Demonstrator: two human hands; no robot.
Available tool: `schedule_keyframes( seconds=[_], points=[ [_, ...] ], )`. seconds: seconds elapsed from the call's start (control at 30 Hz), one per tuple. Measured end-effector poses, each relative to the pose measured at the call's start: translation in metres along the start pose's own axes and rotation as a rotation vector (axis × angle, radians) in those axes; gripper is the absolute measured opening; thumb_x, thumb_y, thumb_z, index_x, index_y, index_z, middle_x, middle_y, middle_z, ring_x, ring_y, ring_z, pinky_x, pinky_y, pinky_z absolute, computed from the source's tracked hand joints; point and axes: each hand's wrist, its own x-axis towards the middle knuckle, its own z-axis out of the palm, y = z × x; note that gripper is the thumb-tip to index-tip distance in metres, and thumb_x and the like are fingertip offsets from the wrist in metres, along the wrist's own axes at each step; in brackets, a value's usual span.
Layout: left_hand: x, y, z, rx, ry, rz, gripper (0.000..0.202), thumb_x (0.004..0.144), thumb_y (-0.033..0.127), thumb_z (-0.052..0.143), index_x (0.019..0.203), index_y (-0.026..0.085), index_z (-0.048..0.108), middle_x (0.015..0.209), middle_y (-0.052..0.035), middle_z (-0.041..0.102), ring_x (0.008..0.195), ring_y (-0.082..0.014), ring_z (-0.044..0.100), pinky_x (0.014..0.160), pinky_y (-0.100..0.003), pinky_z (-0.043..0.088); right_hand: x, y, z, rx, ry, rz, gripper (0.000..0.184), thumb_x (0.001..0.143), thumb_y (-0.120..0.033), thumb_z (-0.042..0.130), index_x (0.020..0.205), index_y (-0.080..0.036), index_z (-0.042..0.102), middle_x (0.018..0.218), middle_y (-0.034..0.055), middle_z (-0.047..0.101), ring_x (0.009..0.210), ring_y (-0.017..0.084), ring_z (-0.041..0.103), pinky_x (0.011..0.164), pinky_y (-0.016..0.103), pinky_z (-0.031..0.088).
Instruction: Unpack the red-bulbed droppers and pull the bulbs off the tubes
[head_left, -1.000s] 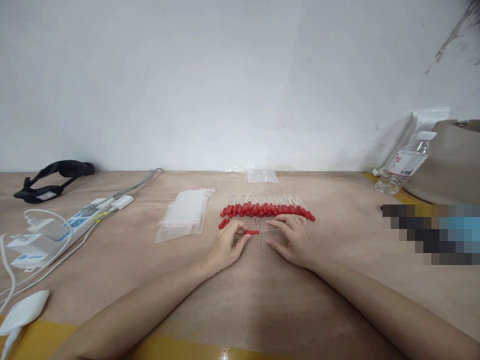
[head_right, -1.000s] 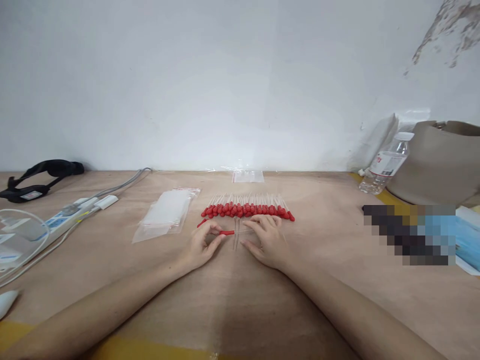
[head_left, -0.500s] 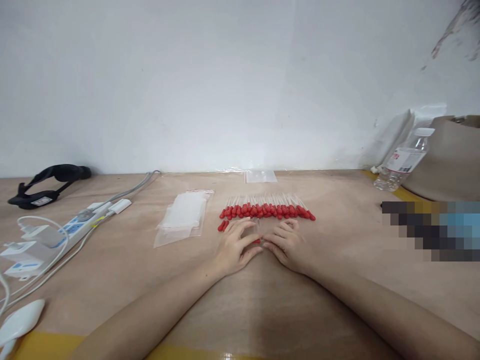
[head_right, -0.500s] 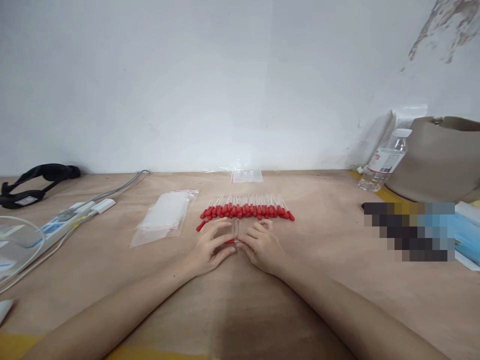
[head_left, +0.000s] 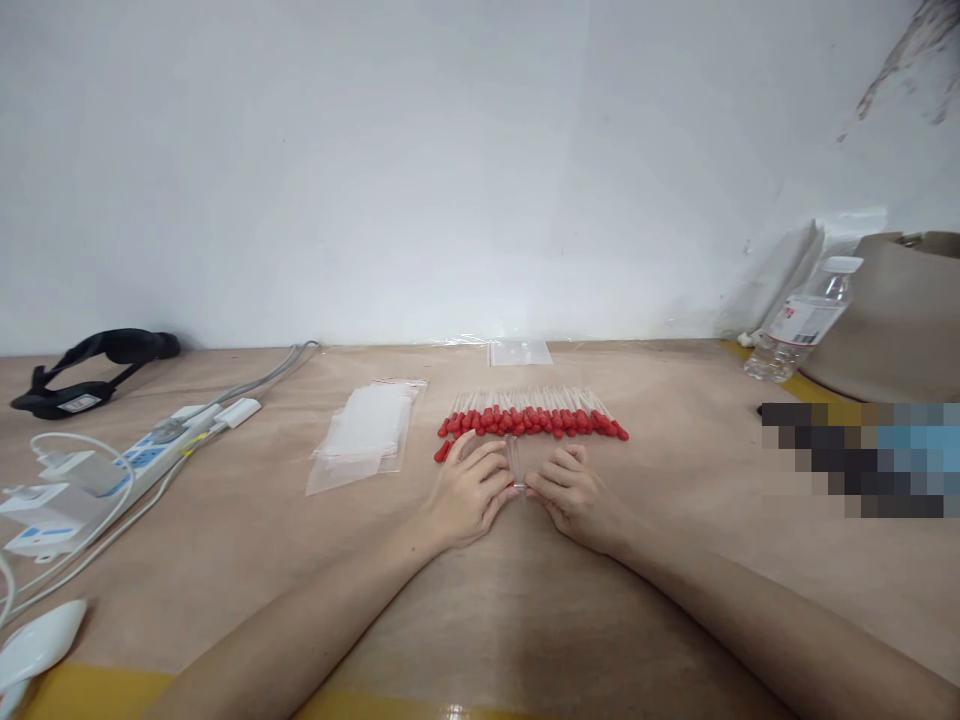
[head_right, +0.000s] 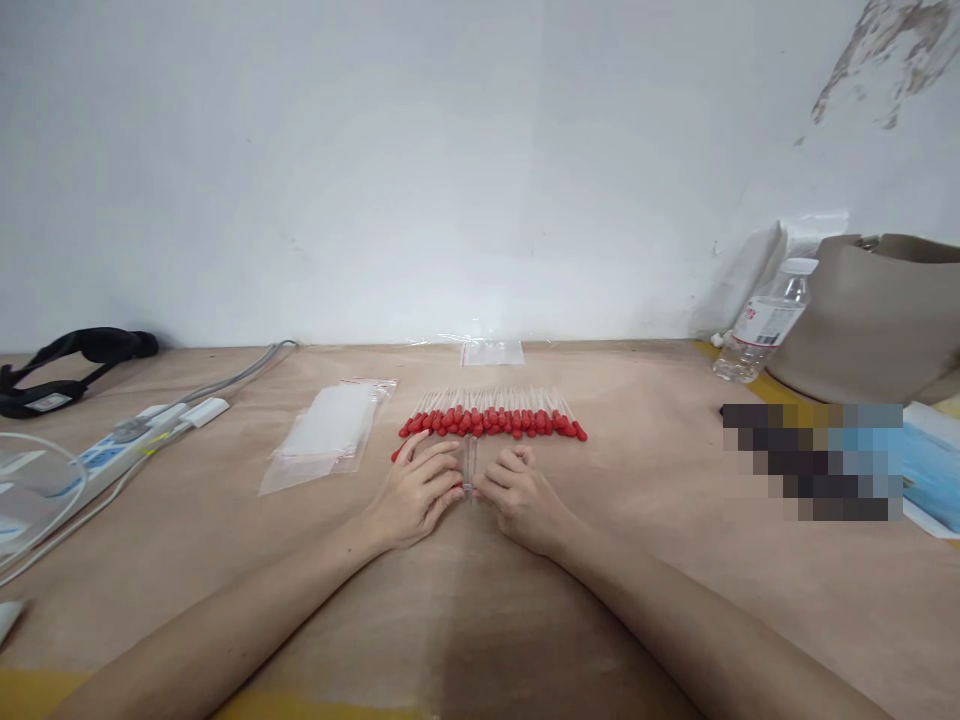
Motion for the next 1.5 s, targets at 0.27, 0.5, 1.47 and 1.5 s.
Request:
schedule_keyframes(
  seconds=[0.27,0.5,1.47,1.5],
  points=[
    [-0.002,0.002,-0.001,-0.038,-0.052,-0.011,0.022,0.089,0.024,0.038,0.082,0.018,0.058,0.086,-0.0031,0.061,0.111,-0.0185,0.047,0.106,-0.046,0.013,-0.003,0.001,0.000,-0.099,0.121,-0.153,0.021,0.084,-0.008,0.037,0.082,-0.013,0.057,0.063,0.0014,0.049,0.068,0.013,0.036,0.072,0.032,0.027],
    [-0.003,0.003,-0.004,-0.094,-0.114,-0.013,0.025,0.090,0.024,0.035,0.080,0.018,0.056,0.084,-0.0018,0.061,0.108,-0.0174,0.047,0.106,-0.045,0.011,-0.003,0.000,-0.004,-0.123,0.149,-0.259,0.022,0.087,-0.010,0.034,0.092,-0.013,0.056,0.065,0.0012,0.053,0.070,0.013,0.038,0.075,0.033,0.029],
    [-0.012,0.010,-0.013,-0.279,-0.270,0.007,0.021,0.091,0.023,0.030,0.085,0.018,0.050,0.089,-0.0024,0.058,0.096,-0.0139,0.050,0.104,-0.038,0.019,-0.007,0.006,-0.022,-0.286,0.171,-0.623,0.023,0.082,-0.003,0.043,0.089,-0.011,0.063,0.080,0.0046,0.057,0.075,0.012,0.045,0.066,0.027,0.042],
    [-0.012,0.010,-0.014,-0.290,-0.277,0.005,0.022,0.091,0.024,0.030,0.085,0.018,0.050,0.089,-0.0025,0.058,0.095,-0.0139,0.051,0.104,-0.038,0.019,-0.007,0.006,-0.021,-0.293,0.173,-0.629,0.023,0.082,-0.004,0.043,0.090,-0.011,0.063,0.080,0.0049,0.057,0.075,0.012,0.045,0.066,0.027,0.042]
  ],
)
